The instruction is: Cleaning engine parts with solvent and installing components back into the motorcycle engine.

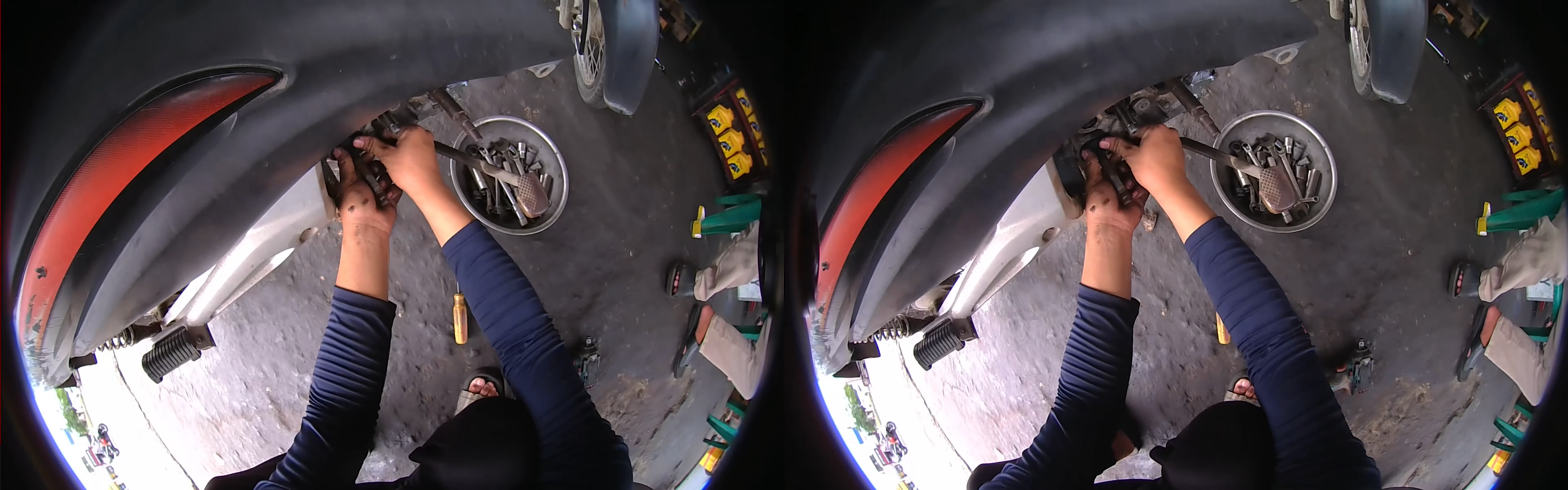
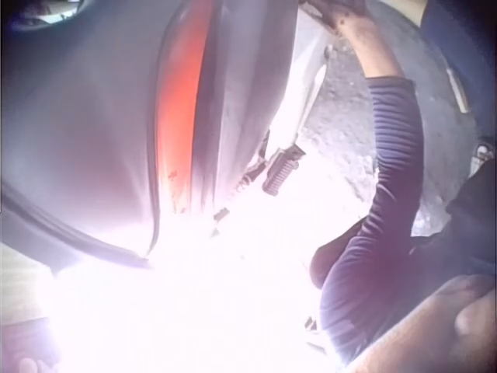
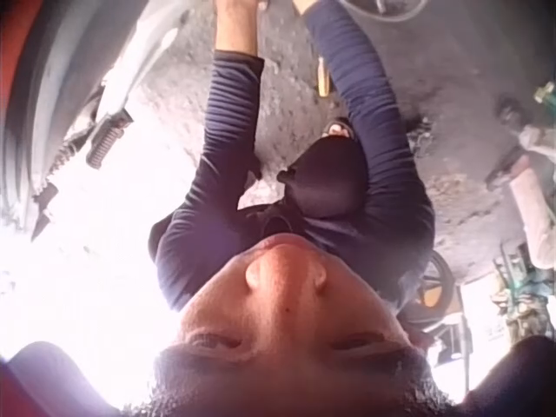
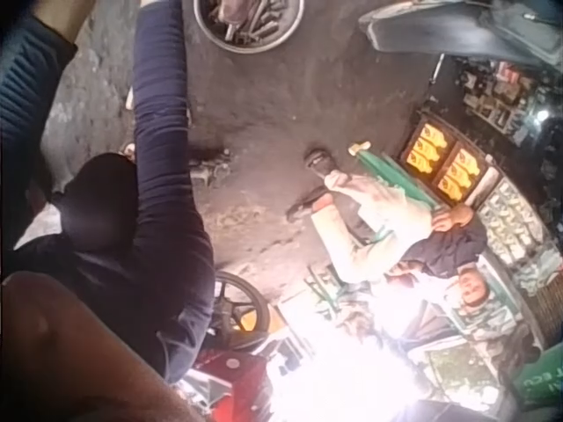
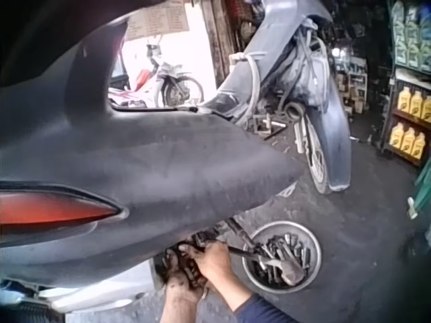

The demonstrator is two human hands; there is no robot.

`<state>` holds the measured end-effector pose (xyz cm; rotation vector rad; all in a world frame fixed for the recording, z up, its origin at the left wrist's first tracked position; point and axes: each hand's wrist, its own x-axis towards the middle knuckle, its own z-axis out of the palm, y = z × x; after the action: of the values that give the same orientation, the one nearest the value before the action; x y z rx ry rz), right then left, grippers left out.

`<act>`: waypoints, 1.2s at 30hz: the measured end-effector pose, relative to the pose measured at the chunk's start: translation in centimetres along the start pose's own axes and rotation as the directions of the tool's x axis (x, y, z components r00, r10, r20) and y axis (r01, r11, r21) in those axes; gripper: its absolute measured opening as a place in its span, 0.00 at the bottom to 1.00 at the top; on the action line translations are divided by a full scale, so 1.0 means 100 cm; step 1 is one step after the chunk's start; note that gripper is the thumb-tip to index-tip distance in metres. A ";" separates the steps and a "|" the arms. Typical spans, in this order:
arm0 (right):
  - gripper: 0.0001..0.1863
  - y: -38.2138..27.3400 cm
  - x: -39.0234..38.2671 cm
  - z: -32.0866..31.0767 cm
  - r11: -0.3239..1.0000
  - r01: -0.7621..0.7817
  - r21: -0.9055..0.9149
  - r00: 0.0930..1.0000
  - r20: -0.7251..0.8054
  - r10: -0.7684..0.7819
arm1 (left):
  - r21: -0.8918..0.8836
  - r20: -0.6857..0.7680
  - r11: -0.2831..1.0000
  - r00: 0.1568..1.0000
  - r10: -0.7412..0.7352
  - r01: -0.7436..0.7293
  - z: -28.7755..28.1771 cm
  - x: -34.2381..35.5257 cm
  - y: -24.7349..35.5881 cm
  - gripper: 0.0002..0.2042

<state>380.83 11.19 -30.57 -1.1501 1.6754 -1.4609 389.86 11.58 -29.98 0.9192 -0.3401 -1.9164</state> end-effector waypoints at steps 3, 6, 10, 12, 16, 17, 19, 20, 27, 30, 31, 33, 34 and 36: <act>0.13 0.000 -0.003 0.005 0.996 0.049 0.074 0.999 -0.021 -0.047 | -0.043 -0.047 0.998 0.998 0.048 -0.050 0.001 -0.002 -0.004 0.22; 0.13 -0.013 -0.003 0.004 0.999 -0.015 0.042 0.999 -0.040 0.016 | -0.167 0.013 0.983 0.996 0.086 -0.083 -0.007 0.004 -0.006 0.23; 0.20 -0.005 0.004 0.013 0.994 -0.021 0.111 0.987 -0.157 0.038 | -0.243 0.141 0.967 0.983 0.116 -0.079 -0.001 0.006 -0.008 0.23; 0.20 -0.008 0.002 0.013 0.994 -0.096 0.045 0.977 -0.186 0.102 | -0.289 0.114 0.956 0.989 0.090 -0.054 0.000 0.003 -0.007 0.19; 0.13 -0.015 -0.002 0.011 0.996 -0.092 -0.008 0.979 -0.183 0.089 | -0.262 0.148 0.962 0.983 0.113 -0.071 -0.003 0.009 -0.004 0.22; 0.14 -0.016 -0.006 0.007 1.000 -0.029 -0.001 0.990 -0.141 0.028 | -0.213 0.066 0.973 0.992 0.108 -0.092 -0.004 0.008 -0.004 0.21; 0.13 -0.013 -0.005 0.004 0.993 0.093 0.072 0.991 -0.106 -0.086 | -0.198 0.010 0.977 0.997 0.079 -0.076 -0.005 0.009 -0.004 0.20; 0.13 -0.012 -0.006 0.006 0.992 0.099 0.073 0.990 -0.108 -0.091 | -0.198 0.015 0.977 0.996 0.083 -0.078 -0.007 0.009 -0.004 0.20; 0.09 -0.017 -0.006 0.011 0.972 0.133 0.193 0.972 -0.216 -0.090 | -0.190 0.090 0.979 0.992 0.090 -0.072 -0.007 0.011 -0.005 0.22; 0.08 -0.014 -0.005 0.012 0.967 0.223 0.120 0.952 -0.241 -0.190 | -0.231 0.136 0.971 0.986 0.094 -0.061 -0.005 0.012 -0.008 0.22; 0.07 -0.014 -0.005 0.013 0.960 0.255 0.117 0.946 -0.234 -0.222 | -0.259 0.142 0.963 0.983 0.112 -0.072 -0.005 0.012 -0.007 0.22; 0.07 -0.014 -0.003 0.009 0.953 0.279 0.120 0.946 -0.204 -0.251 | -0.241 0.119 0.967 0.986 0.115 -0.084 -0.003 0.012 -0.004 0.20; 0.07 -0.016 -0.003 0.006 0.945 0.303 0.121 0.944 -0.174 -0.280 | -0.225 0.097 0.970 0.988 0.117 -0.093 -0.003 0.011 -0.004 0.19; 0.07 -0.009 -0.002 0.010 0.956 0.256 0.143 0.960 -0.155 -0.234 | -0.237 0.103 0.969 0.990 0.100 -0.073 -0.003 0.007 -0.006 0.19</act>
<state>382.03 10.97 -29.95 -1.2256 1.5096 -1.8324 389.46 11.36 -30.87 0.6321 -0.2130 -1.8851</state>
